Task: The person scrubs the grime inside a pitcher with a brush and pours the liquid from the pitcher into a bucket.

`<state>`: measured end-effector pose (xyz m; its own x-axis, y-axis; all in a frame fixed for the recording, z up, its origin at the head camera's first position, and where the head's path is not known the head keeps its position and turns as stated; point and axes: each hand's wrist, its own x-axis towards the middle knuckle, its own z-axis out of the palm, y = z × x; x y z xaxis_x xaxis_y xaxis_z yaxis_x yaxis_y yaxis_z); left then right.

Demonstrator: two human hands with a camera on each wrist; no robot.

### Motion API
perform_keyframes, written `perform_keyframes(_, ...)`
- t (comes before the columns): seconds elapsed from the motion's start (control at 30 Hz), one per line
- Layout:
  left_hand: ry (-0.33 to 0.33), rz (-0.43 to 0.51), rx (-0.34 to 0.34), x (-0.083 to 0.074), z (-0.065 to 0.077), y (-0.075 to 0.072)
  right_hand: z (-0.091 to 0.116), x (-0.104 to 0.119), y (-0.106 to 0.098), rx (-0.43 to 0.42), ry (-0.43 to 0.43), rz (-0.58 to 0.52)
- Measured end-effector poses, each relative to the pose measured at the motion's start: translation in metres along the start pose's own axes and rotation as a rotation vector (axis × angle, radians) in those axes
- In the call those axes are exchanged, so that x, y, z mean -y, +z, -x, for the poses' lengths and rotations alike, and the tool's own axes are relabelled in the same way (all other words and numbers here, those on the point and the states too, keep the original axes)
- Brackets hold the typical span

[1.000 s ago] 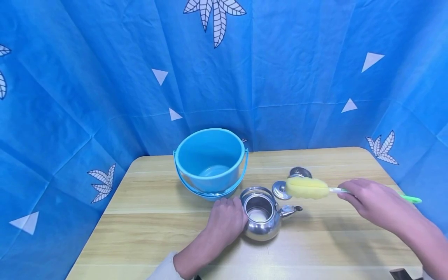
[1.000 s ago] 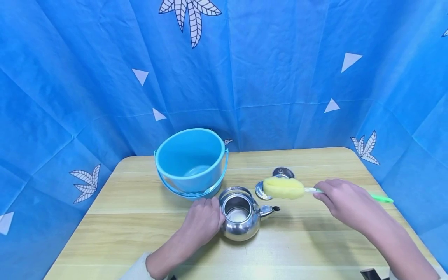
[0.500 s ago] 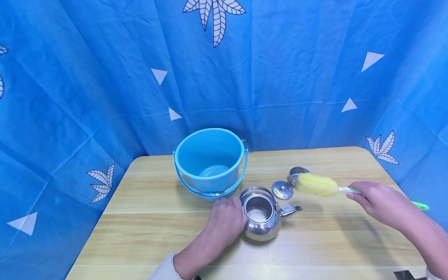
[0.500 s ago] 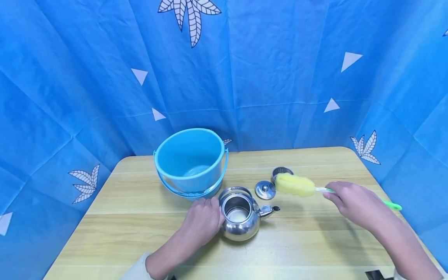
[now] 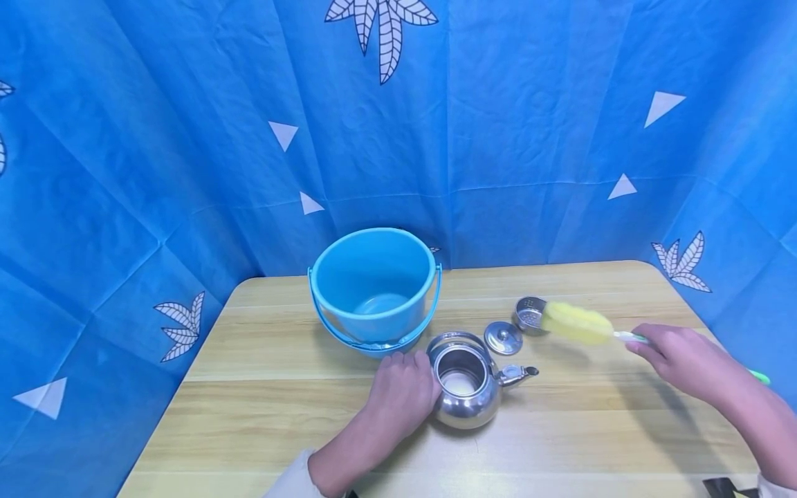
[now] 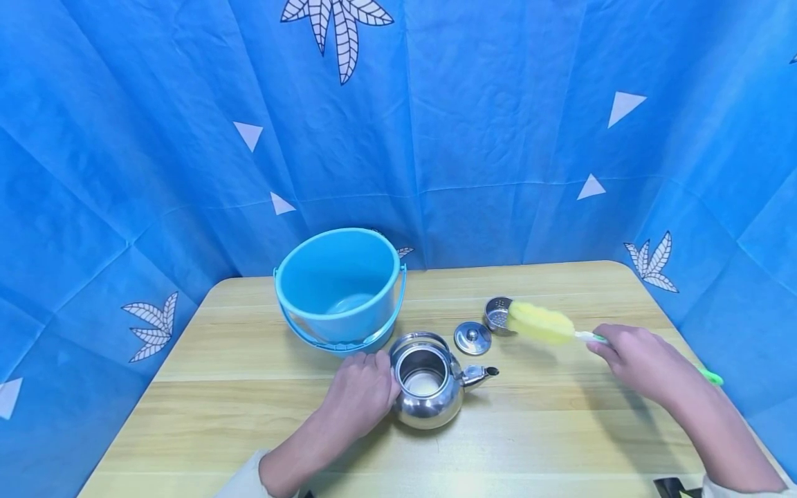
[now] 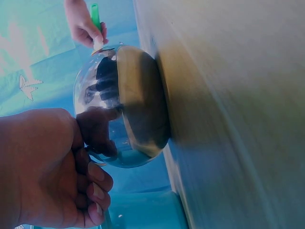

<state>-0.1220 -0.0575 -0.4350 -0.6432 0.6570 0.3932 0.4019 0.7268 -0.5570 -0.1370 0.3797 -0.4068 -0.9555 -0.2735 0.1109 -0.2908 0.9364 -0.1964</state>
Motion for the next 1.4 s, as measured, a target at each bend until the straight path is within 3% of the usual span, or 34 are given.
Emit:
perform_keyframes(0.37,-0.030,0.036,0.007,0.000,0.000,0.000,0.002,-0.014,0.006,0.017,0.050,0.001)
perform_keyframes(0.97,0.009,0.001,-0.017,0.001,-0.001,-0.002,0.005,-0.038,0.016,0.108,0.123,-0.037)
perform_keyframes(1.4,0.015,0.001,0.004,0.001,-0.001,-0.002,0.007,-0.047,0.022,0.150,0.138,-0.068)
